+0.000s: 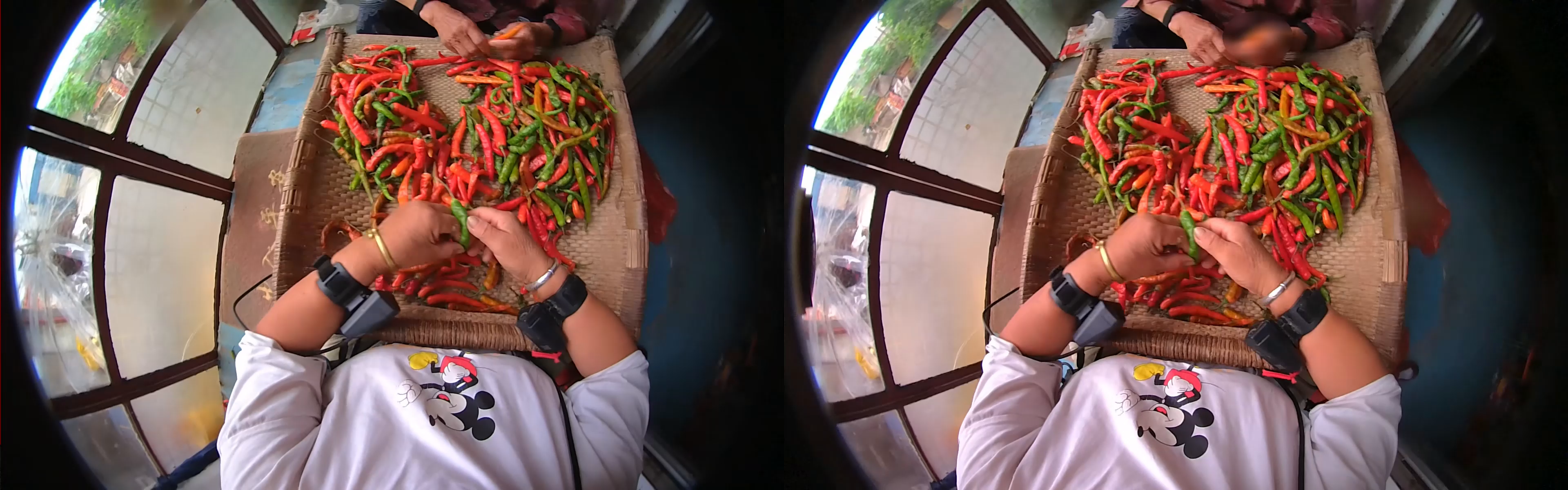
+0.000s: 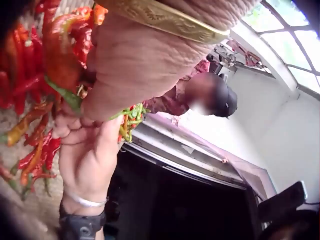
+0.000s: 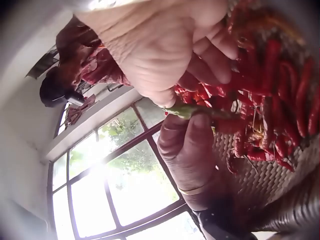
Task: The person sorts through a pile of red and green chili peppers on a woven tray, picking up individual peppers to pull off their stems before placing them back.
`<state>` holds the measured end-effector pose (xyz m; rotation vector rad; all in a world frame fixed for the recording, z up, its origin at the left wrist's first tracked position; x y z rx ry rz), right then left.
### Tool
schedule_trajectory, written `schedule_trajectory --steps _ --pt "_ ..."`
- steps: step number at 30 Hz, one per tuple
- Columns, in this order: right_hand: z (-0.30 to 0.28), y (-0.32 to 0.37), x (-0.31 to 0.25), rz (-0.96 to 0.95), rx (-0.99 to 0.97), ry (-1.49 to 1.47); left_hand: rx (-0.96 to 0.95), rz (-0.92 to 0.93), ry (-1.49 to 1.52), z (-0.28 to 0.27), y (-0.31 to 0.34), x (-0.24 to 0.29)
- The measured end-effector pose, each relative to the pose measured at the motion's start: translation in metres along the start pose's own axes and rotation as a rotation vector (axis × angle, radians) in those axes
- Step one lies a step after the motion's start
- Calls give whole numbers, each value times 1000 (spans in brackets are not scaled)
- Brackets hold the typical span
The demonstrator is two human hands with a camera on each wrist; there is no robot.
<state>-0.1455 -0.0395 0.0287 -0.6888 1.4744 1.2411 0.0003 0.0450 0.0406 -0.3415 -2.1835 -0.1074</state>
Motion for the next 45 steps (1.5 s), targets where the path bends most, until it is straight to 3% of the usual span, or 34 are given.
schedule_trajectory --steps 3,8,10,11,13,14,17,19,22,25,27,28,32,36,41,43,45 --pt "1 -4 6 23 -42 -83 -10 -13 -44 4 3 -4" --pt "-3 -6 6 -22 9 36 -12 12 -37 4 2 -9" --pt "-3 -3 -7 10 52 -8 82 -218 295 -3 4 -13" --pt "-4 -2 -8 10 57 -3 81 -211 297 -4 4 -16" --pt "-6 0 -9 -58 56 -6 273 -341 678 -8 6 -24" --pt "-6 0 -9 -23 20 -18 280 -377 770 -9 7 -24" --pt "0 -1 -9 -23 -52 17 338 -412 990 -5 4 -24" --pt "7 -3 -3 -103 -74 -138 303 -395 1048 -1 1 -25" --pt "8 -3 1 -8 -92 -120 330 -369 1231 2 3 -25" --pt "4 -3 4 -26 -75 -132 365 -332 1298 2 0 -19" --pt "2 -3 1 -115 -44 -373 385 -298 1296 1 0 -24" --pt "-1 2 -7 -34 -80 -455 383 -314 1231 1 0 -28" --pt "-12 4 -16 -58 -76 -542 335 -312 991 5 1 -36" --pt "-37 3 -15 -156 73 -546 198 -403 900 13 -1 -35" --pt "-86 11 -39 -352 411 -622 220 -420 885 17 -1 -44" --pt "-112 17 -37 -440 533 -488 229 -448 882 17 -1 -44" --pt "-124 27 -41 -447 846 -355 218 -446 852 18 -2 -47"
Point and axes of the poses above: each hand's wrist, its own y-axis away from the middle knuckle, its own z-axis out of the palm, x = y × z, the point moved 2 cm from there along -y, towards the middle knuckle, and after that the axes turned 7 degrees about -x, right-handed, at the moved point
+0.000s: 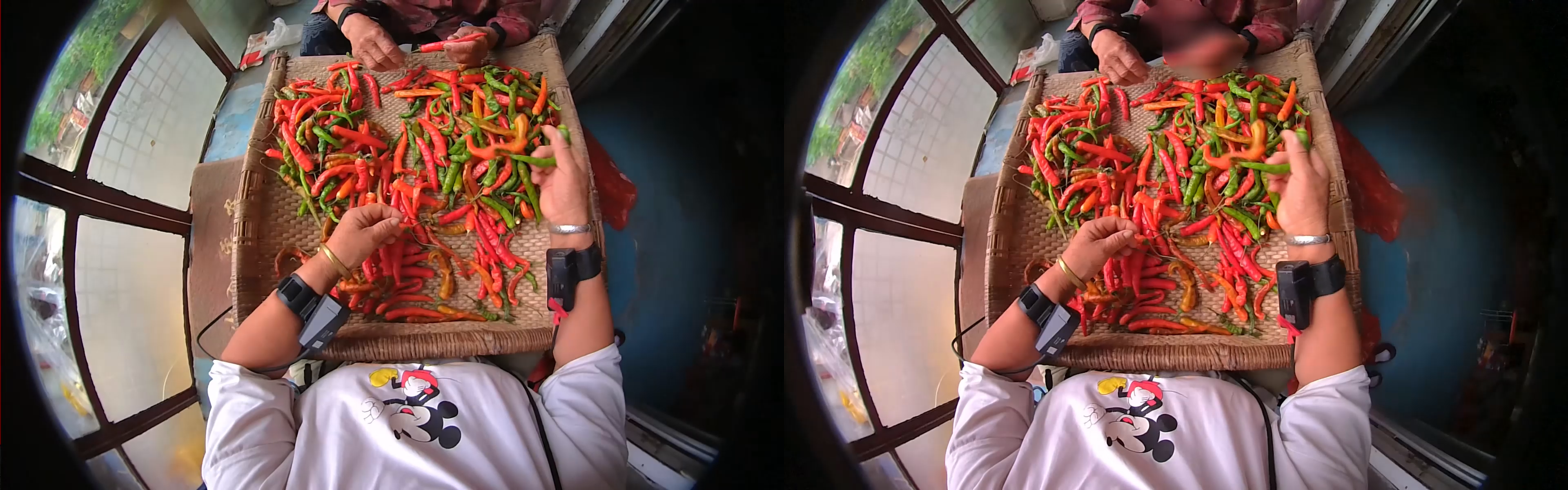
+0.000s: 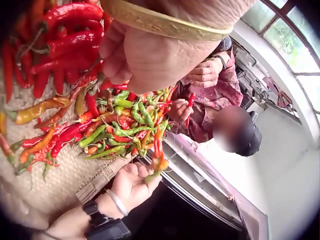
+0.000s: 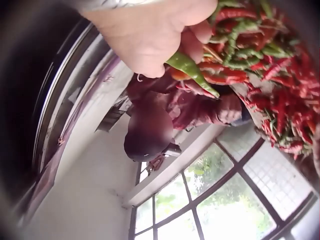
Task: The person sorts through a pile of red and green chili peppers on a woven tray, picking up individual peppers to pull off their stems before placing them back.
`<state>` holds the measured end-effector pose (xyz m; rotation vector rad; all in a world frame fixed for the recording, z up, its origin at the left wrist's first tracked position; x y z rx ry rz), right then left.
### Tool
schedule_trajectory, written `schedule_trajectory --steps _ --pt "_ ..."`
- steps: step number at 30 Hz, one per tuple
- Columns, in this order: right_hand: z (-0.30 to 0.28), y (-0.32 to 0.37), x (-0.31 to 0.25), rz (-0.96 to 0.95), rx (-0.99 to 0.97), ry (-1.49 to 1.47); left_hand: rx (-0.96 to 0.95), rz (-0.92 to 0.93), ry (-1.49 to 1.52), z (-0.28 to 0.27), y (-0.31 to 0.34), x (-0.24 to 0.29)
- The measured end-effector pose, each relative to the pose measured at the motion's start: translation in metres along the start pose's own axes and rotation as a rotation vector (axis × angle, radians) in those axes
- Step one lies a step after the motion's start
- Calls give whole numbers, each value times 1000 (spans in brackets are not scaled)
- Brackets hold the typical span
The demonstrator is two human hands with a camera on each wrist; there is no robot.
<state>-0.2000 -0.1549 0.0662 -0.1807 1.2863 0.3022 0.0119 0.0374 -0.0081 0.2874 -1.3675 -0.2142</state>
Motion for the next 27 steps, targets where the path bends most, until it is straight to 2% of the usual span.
schedule_trajectory --steps 3,6,8,10,12,14,16,17,18,20,22,24,26,27 --pt "-6 3 -1 -44 35 31 27 40 -15 -1 -3 -7" --pt "4 9 11 121 -284 160 23 116 18 -8 -5 -3" --pt "21 23 13 218 -433 302 44 102 66 -13 -2 4" --pt "39 39 22 344 -694 447 70 92 112 -13 7 17" --pt "56 59 37 273 -950 659 102 184 78 -3 13 30" --pt "66 73 51 355 -1093 566 73 202 124 -1 11 23" --pt "74 75 40 384 -1091 616 -158 157 -158 4 10 20" --pt "72 71 39 386 -1095 612 -181 26 -188 5 11 18" --pt "71 68 37 389 -1099 608 -179 30 -185 5 11 18" --pt "65 59 20 317 -958 654 -101 122 -263 3 9 18" --pt "51 50 13 42 -826 795 -33 137 -142 1 9 20" --pt "36 38 7 -49 -647 880 99 138 -151 -10 6 18" --pt "27 29 0 -94 -469 820 93 138 -31 -16 4 14" --pt "25 25 0 -233 -353 835 131 102 -17 -15 6 21"
Point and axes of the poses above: each hand's wrist, its own y-axis away from the middle knuckle, its own z-axis out of the palm, x = y × z, the point moved 2 cm from there along -y, towards the middle knuckle, and after that the axes turned 7 degrees about -x, right-handed, at the moved point
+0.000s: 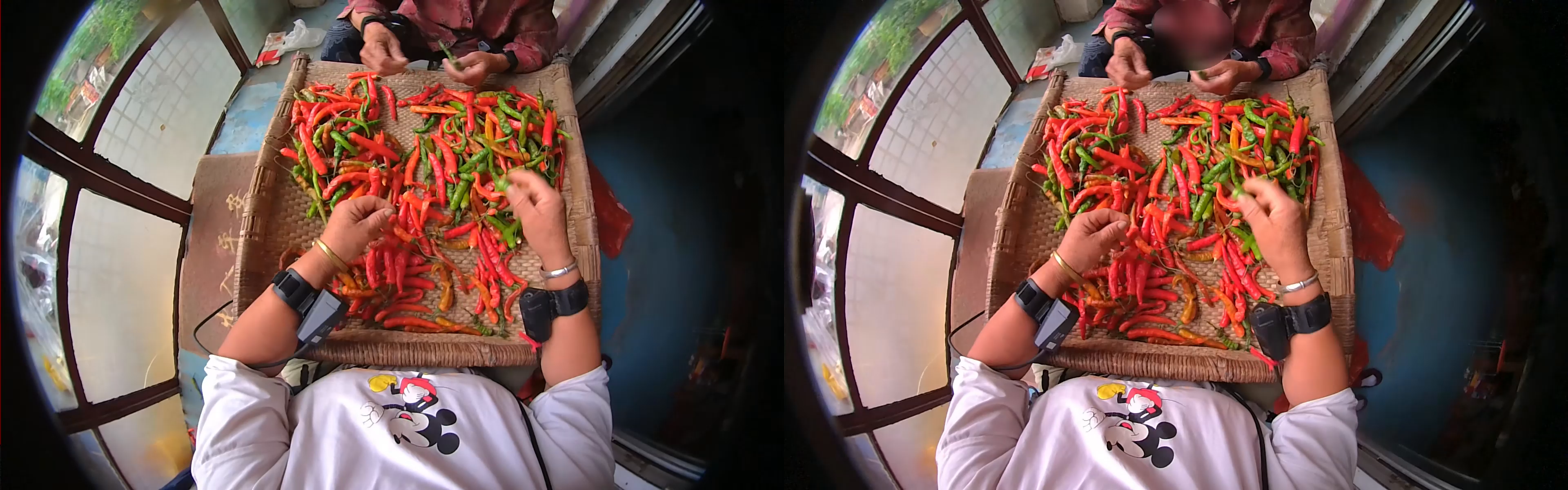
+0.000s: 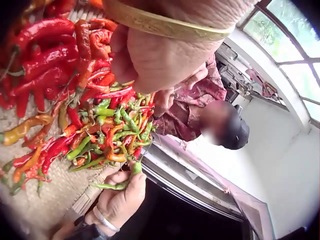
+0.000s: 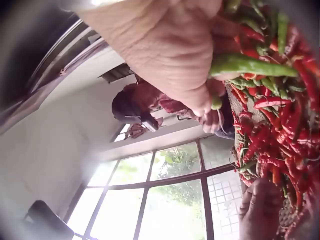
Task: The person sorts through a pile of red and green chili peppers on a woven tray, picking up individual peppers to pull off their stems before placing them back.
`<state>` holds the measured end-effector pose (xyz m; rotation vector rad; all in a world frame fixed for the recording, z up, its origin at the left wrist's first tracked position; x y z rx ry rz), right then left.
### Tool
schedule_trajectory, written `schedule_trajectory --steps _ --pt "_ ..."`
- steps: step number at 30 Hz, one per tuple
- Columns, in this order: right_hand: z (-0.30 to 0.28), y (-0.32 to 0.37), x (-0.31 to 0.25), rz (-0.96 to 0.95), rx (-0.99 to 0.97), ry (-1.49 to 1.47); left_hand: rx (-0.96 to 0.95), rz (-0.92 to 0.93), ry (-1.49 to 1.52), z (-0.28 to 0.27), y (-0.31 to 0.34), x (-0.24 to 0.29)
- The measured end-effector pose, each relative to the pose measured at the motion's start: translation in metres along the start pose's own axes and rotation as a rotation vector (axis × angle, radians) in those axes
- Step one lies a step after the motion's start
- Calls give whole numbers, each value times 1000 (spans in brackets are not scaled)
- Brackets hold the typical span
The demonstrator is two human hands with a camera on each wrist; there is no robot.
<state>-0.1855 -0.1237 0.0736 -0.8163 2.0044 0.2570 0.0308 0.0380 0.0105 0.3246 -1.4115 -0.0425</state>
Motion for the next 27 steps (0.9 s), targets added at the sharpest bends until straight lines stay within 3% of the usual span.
schedule_trajectory --steps 1,3,5,7,9,11,13,19,21,23,25,27 --pt "-2 0 3 -65 153 46 35 -43 10 0 1 2" --pt "-4 2 0 -135 250 148 62 -8 -44 -7 -6 -6" --pt "-6 2 -9 -222 342 244 165 86 -285 -21 -11 -15" --pt "2 6 -17 -304 189 246 239 169 -427 -34 -12 -11" --pt "15 13 -21 -315 139 206 404 244 -841 -46 -9 -4" --pt "27 17 -27 -360 18 210 453 184 -907 -55 -8 1" --pt "37 21 -30 -372 -10 176 495 255 -1098 -60 -8 0" --pt "62 32 -35 -386 -217 176 327 248 -1361 -45 -3 10" --pt "66 34 -35 -385 -232 143 292 69 -1435 -48 -4 10" --pt "69 35 -35 -349 -288 127 250 40 -1501 -59 -6 2" --pt "72 37 -33 -341 -305 107 -31 37 -1571 -54 -1 3" --pt "75 37 -31 -337 -322 87 -48 61 -1601 -45 8 5"
Point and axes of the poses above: each hand's wrist, its own y-axis away from the middle knuckle, its own z-axis out of the palm, x = y × z, the point moved 2 cm from there along -y, towards the middle knuckle, and after that the axes turned 7 degrees about -x, right-handed, at the moved point
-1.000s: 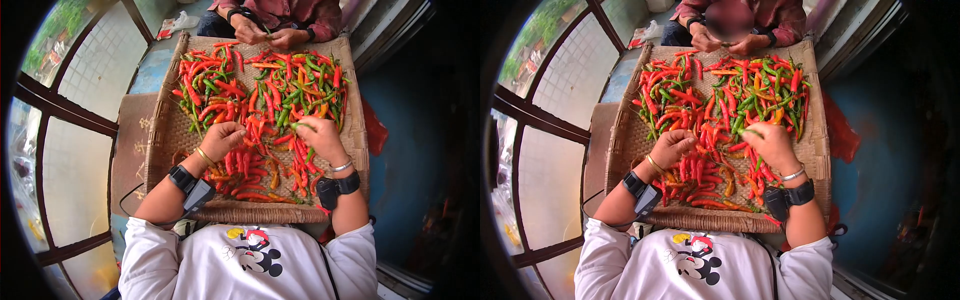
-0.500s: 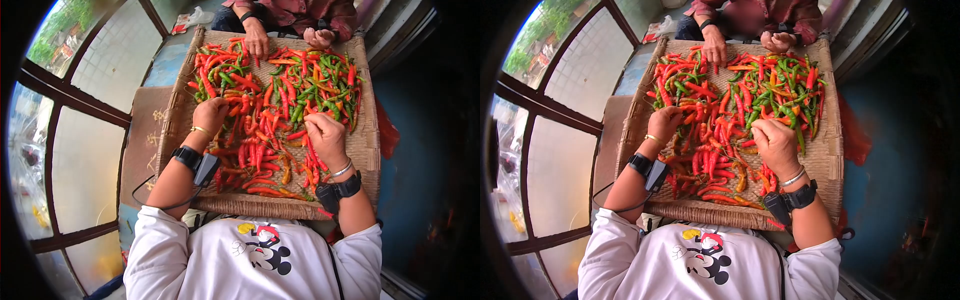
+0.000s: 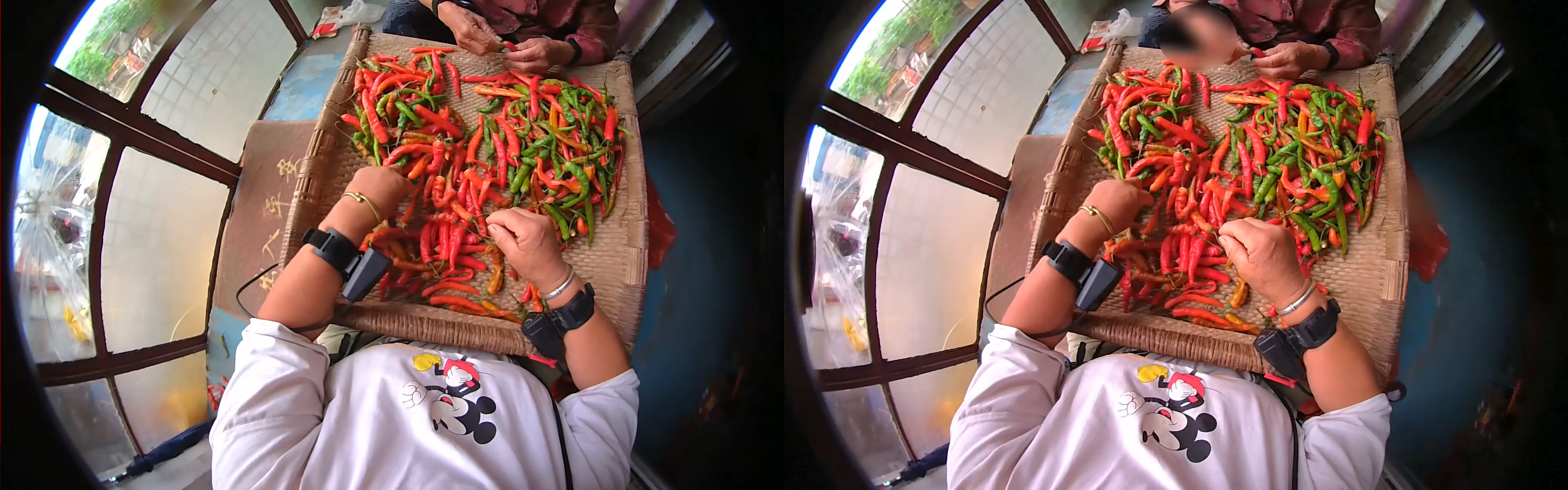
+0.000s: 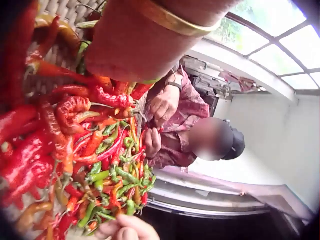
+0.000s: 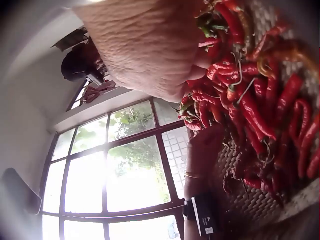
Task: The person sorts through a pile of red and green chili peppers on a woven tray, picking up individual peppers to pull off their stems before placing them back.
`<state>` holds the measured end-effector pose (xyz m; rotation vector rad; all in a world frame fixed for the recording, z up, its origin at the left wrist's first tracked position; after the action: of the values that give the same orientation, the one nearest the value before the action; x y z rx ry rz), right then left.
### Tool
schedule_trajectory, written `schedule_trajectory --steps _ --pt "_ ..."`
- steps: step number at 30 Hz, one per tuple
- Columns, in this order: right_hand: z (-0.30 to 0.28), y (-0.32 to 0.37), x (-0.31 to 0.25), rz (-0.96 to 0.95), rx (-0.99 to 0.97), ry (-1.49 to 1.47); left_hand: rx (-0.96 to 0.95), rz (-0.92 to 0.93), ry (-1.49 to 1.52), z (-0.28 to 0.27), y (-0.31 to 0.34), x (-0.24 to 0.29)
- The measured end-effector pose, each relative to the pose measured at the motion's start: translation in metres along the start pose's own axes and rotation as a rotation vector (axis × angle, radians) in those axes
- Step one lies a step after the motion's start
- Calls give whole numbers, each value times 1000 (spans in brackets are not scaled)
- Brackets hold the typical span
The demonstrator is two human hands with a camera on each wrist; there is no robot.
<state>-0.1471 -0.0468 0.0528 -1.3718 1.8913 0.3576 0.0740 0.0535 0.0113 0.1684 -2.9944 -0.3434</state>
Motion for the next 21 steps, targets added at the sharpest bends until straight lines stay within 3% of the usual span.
schedule_trajectory --steps 7,10,12,13,15,16,18,21 --pt "10 2 5 -20 -51 -11 -103 -87 -158 4 -7 3" --pt "10 2 4 -12 -59 -5 13 -2 -103 -4 -5 4" --pt "10 1 5 -13 -60 -20 201 103 117 -17 0 13" --pt "11 2 5 -10 -59 -21 199 105 117 -22 1 18" --pt "13 1 6 -13 -65 -36 412 328 393 -35 5 34" --pt "13 1 4 -13 -65 -36 412 328 393 -35 5 40" --pt "13 0 1 185 -78 -180 425 409 737 -34 4 52" --pt "18 -1 -2 205 -60 -309 344 421 907 -30 6 65"
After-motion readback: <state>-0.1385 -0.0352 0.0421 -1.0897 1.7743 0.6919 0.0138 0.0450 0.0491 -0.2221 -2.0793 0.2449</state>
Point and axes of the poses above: each hand's wrist, its own y-axis away from the middle knuckle, its own z-axis out of the palm, x = y × z, the point moved 2 cm from there along -y, towards the middle knuckle, and after that the axes turned 7 degrees about -x, right-handed, at the moved point
